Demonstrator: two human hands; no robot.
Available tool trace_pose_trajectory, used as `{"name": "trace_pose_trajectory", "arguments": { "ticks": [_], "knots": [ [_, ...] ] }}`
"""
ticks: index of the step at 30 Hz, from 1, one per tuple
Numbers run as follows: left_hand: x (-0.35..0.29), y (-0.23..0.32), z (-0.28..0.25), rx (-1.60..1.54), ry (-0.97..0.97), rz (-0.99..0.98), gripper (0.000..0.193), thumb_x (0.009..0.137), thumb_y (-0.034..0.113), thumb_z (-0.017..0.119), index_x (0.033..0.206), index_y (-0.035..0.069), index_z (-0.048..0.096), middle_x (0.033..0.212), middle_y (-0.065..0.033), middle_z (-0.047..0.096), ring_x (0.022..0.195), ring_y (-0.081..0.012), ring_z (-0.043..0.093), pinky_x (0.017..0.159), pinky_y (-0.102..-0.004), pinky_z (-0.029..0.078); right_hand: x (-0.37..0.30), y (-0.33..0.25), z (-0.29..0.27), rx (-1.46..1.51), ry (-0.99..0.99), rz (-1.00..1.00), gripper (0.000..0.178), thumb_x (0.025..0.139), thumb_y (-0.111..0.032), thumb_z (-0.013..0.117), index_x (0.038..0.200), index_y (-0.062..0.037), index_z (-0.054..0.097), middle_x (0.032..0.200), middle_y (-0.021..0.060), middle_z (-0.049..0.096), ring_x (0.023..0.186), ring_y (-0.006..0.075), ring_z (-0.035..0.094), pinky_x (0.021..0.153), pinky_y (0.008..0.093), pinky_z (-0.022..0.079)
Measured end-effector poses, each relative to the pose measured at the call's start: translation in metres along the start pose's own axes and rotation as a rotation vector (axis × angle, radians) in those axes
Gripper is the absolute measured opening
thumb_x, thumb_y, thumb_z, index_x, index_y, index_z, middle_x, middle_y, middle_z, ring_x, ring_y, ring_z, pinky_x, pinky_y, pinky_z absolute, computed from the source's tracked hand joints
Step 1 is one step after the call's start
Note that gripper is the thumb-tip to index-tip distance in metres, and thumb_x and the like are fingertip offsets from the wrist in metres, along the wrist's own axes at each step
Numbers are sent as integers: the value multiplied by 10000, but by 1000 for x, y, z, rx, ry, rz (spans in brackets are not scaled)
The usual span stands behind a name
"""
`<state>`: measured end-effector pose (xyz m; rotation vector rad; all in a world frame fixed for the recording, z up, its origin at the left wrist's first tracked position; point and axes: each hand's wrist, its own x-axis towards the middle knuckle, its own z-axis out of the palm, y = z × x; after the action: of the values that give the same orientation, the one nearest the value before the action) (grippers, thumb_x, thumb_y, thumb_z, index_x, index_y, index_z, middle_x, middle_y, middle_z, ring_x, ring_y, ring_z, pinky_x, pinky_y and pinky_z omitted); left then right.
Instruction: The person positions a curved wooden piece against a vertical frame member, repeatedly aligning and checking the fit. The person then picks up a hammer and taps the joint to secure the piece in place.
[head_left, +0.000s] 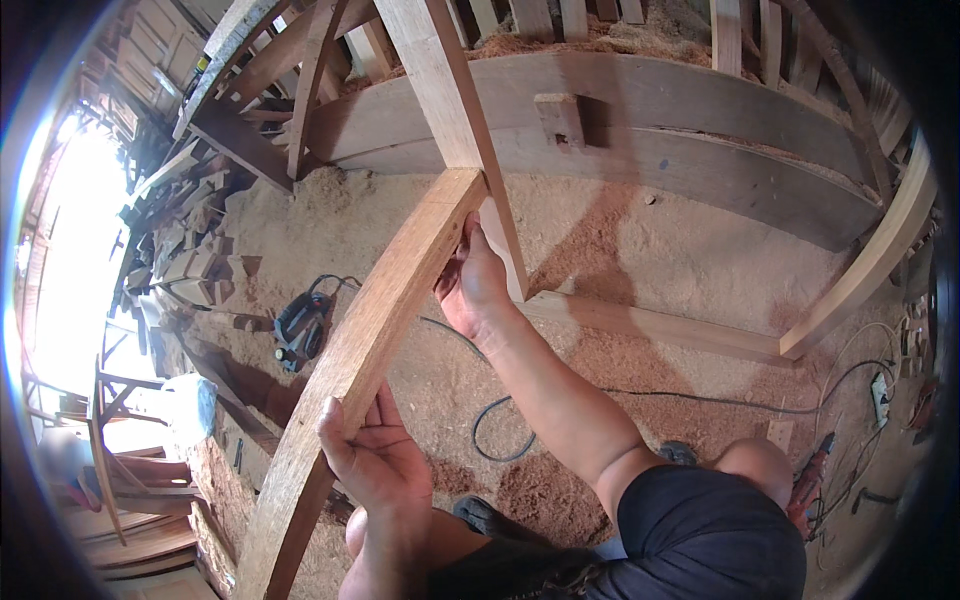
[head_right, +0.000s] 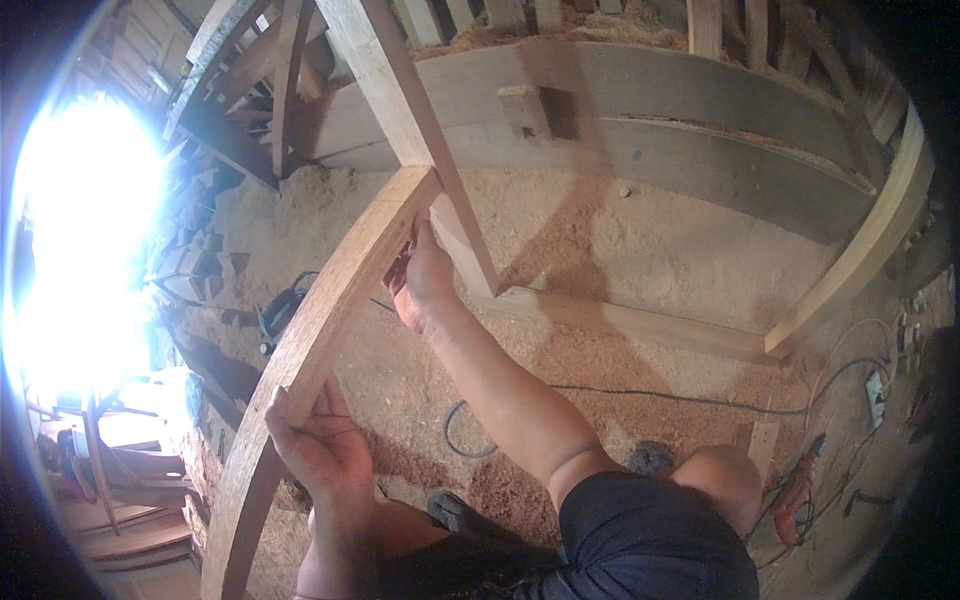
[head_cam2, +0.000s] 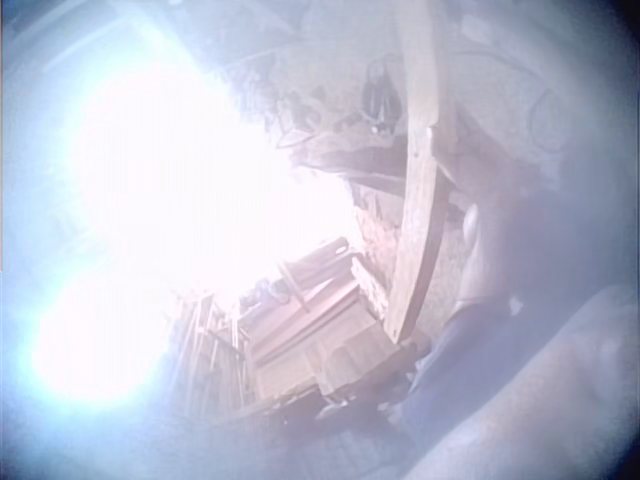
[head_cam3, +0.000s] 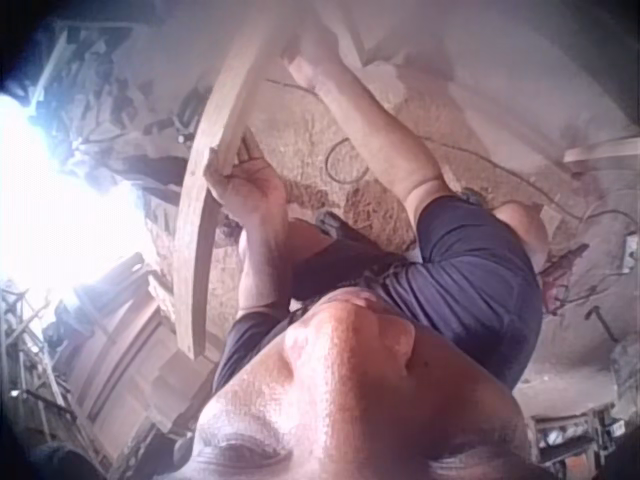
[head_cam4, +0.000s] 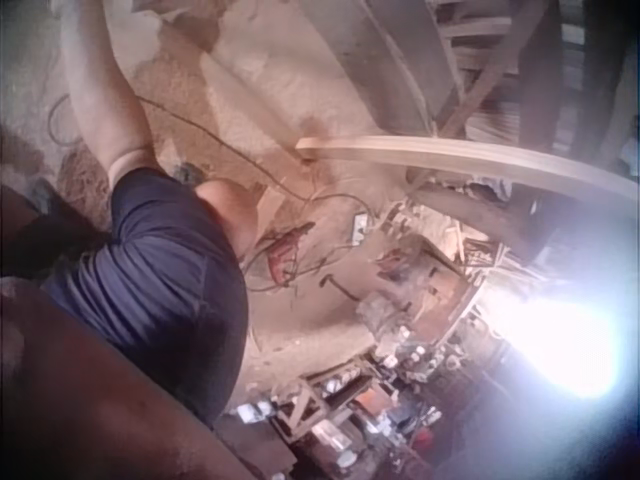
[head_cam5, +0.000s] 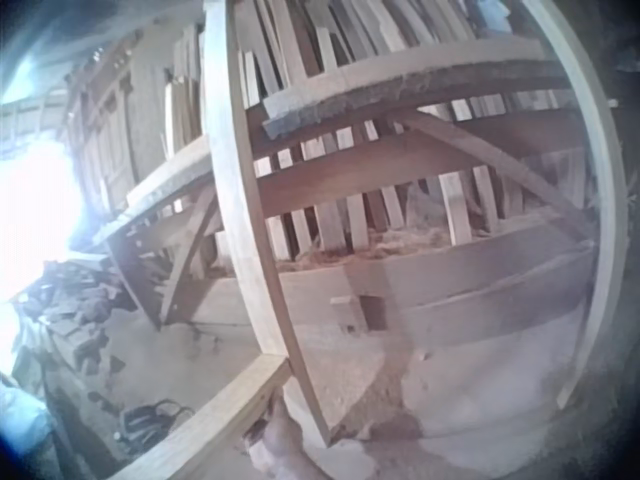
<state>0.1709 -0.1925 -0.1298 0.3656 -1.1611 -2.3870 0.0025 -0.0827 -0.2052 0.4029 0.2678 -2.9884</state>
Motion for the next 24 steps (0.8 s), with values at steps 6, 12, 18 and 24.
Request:
{"name": "trace_pose_trajectory", "arguments": {
  "ticks": [6,12,18,24],
  "knots": [
    [-9,-2,6,8,-7,-25,431,975,206,628,1267,-94,529,1325,-214,616,1274,-262,602,1149,-370,474,2,-2,-12,-48,-59,-6,504,1102,-511,352,1354,-96,486,1177,52,569,1003,122,592,818,307,506],
    [-16,1,15,10,3,-30,435,974,195,635,1269,-103,520,1326,-218,611,1268,-253,607,1160,-364,466,0,-7,-15,-90,-84,-15,503,1107,-520,302,1338,-123,508,1130,11,577,924,89,572,765,276,490],
    [-17,1,14,38,-47,-19,468,966,217,657,1295,-79,508,1338,-198,598,1296,-255,577,1161,-374,459,-4,-9,-8,-80,-79,14,398,1097,-533,353,1164,-185,533,943,-56,556,823,55,551,703,259,456],
    [-12,0,10,18,-33,-18,450,967,216,659,1273,-82,518,1311,-192,614,1278,-259,593,1146,-373,480,-1,-9,-6,-99,-96,2,505,1089,-560,358,1312,-142,535,1103,-6,585,917,73,553,791,278,465]
  ]
}}
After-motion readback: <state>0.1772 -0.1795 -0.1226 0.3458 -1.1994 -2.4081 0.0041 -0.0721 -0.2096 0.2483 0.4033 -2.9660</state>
